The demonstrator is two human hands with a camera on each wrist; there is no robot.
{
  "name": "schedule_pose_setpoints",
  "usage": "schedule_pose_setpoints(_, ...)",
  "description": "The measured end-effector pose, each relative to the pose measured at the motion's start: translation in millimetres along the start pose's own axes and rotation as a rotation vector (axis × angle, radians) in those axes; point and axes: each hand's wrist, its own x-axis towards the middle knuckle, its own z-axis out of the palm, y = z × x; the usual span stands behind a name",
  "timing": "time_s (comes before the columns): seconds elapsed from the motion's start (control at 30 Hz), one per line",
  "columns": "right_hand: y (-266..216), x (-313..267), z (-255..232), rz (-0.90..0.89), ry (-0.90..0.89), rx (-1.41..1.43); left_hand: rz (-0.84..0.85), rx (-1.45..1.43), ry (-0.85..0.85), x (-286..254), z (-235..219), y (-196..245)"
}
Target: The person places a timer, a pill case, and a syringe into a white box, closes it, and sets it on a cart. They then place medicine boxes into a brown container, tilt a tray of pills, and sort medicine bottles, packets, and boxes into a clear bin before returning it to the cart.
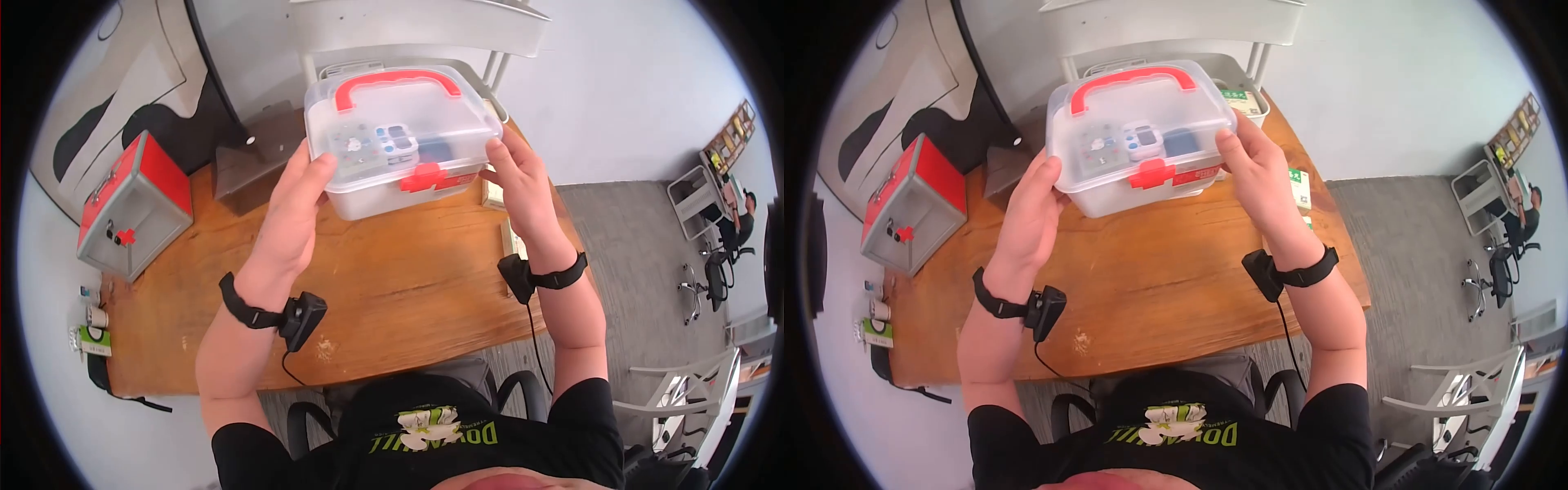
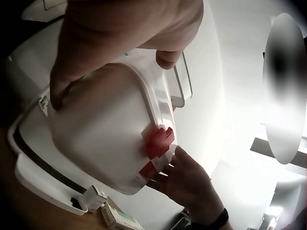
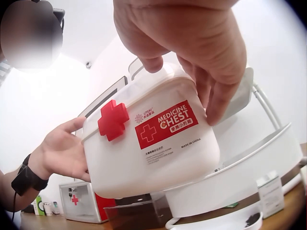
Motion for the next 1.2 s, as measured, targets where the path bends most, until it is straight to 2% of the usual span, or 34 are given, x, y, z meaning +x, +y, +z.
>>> schedule_pose_setpoints(0.1, 3, 8, -17, -0.038, 0.088, 0.018, 0.023, -0.005, -0.078, 28, 14, -1)
schedule_pose_setpoints(0.2, 15, 26, -36, -0.013, 0.057, -0.016, -0.062, 0.030, -0.094, 57, 18, -5)
schedule_pose_setpoints(0.5, 27, 82, -59, 0.045, 0.026, -0.048, -0.076, 0.008, -0.087, 134, 24, -25)
schedule_pose_setpoints(0.6, 34, 107, -68, 0.041, 0.004, 0.027, -0.128, -0.090, -0.045, 164, 21, -33)
schedule_pose_setpoints(0.7, 43, 130, -70, 0.004, -0.038, -0.028, -0.108, -0.079, -0.041, 197, 17, -47)
schedule_pose_setpoints(0.8, 55, 159, -72, 0.023, -0.033, -0.093, -0.137, -0.028, 0.037, 227, 25, -49)
schedule_pose_setpoints(0.9, 75, 197, -85, 0.067, 0.000, -0.182, -0.179, -0.009, 0.036, 265, 21, -57)
schedule_pose_setpoints(1.0, 82, 227, -95, 0.074, -0.112, -0.164, -0.159, -0.012, 0.094, 296, 25, -64)
schedule_pose_setpoints(1.1, 95, 257, -97, 0.092, -0.098, -0.127, -0.044, 0.317, -0.032, 330, 8, -85)
schedule_pose_setpoints(1.2, 108, 284, -103, 0.100, -0.105, -0.145, 0.043, 0.527, -0.097, 351, 2, -97)
